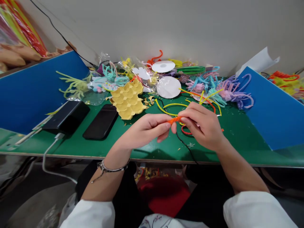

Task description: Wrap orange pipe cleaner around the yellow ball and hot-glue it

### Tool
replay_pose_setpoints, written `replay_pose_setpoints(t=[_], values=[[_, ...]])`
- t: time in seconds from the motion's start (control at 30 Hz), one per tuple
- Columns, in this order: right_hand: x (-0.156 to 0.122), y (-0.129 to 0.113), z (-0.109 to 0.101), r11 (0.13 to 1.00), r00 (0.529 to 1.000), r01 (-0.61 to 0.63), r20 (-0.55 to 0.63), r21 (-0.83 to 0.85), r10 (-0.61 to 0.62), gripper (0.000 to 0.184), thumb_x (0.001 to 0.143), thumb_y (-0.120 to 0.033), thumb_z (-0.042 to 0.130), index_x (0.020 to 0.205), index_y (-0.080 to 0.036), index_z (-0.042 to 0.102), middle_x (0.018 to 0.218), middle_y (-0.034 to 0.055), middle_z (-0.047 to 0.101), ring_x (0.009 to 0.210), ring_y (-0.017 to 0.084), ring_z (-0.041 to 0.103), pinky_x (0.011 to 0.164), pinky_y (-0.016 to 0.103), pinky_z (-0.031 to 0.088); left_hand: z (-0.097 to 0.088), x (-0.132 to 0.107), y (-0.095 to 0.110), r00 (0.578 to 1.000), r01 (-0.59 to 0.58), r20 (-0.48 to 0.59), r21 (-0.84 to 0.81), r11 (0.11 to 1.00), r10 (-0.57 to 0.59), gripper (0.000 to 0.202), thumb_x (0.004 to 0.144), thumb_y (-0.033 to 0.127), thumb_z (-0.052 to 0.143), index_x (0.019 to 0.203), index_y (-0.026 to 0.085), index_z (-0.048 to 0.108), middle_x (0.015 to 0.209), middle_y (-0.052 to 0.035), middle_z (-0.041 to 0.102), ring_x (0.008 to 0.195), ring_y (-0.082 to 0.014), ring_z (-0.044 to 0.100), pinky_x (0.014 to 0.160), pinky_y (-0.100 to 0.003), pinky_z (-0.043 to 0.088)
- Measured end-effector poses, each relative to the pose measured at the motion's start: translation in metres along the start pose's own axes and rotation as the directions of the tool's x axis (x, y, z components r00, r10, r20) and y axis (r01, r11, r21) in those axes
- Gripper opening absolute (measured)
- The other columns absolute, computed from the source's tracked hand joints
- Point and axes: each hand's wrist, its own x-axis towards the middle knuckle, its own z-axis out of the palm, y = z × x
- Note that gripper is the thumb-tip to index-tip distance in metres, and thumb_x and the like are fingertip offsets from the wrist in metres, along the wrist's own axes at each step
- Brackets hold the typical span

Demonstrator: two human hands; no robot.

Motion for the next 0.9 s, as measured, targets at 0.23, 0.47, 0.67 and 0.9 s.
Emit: replay_pose_setpoints(t=[0.23, 0.47, 0.67, 0.9], values=[[0.002, 0.002, -0.005, 0.978, 0.969, -0.014, 0.246, 0.206, -0.038, 0.029, 0.103, -0.026, 0.034, 0.089, -0.018, 0.058, 0.076, 0.0012, 0.062, 0.067, 0.010, 0.056, 0.062, 0.021, 0.043, 0.000, -0.003, 0.001, 0.964, -0.056, -0.216, 0.402, 0.914, 0.154, 0.020, 0.083, 0.019, 0.047, 0.072, 0.016, 0.063, 0.048, 0.0047, 0.055, 0.043, -0.0050, 0.044, 0.045, -0.016, 0.031], [-0.007, 0.004, -0.004, 0.911, 0.955, 0.257, 0.231, -0.322, -0.188, 0.033, 0.103, -0.021, 0.035, 0.100, -0.016, 0.067, 0.071, 0.0019, 0.060, 0.061, 0.012, 0.052, 0.055, 0.023, 0.036, -0.008, 0.002, -0.003, 0.969, 0.244, 0.072, -0.164, 0.956, -0.235, 0.020, 0.080, 0.025, 0.046, 0.065, 0.017, 0.056, 0.036, 0.0099, 0.032, 0.032, -0.0040, 0.025, 0.036, -0.017, 0.020], [-0.007, 0.005, 0.002, 0.980, 0.987, 0.156, 0.068, -0.126, -0.148, 0.032, 0.103, -0.029, 0.038, 0.091, -0.017, 0.065, 0.071, 0.0011, 0.057, 0.062, 0.010, 0.050, 0.056, 0.023, 0.034, 0.005, -0.002, -0.001, 0.966, -0.042, -0.217, 0.401, 0.915, 0.140, 0.023, 0.087, 0.019, 0.047, 0.074, 0.015, 0.066, 0.045, 0.0066, 0.046, 0.040, -0.0042, 0.037, 0.042, -0.017, 0.027], [-0.003, -0.004, 0.016, 0.673, 0.851, -0.515, 0.222, 0.531, 0.475, 0.045, 0.100, -0.046, 0.039, 0.064, -0.020, 0.046, 0.049, -0.0082, 0.028, 0.041, 0.007, 0.026, 0.040, 0.022, 0.024, 0.011, 0.003, -0.022, 0.611, -0.185, -0.016, 0.969, 0.162, 0.792, 0.015, 0.090, 0.018, 0.057, 0.082, 0.019, 0.070, 0.046, 0.0047, 0.052, 0.043, -0.0077, 0.038, 0.044, -0.025, 0.021]])
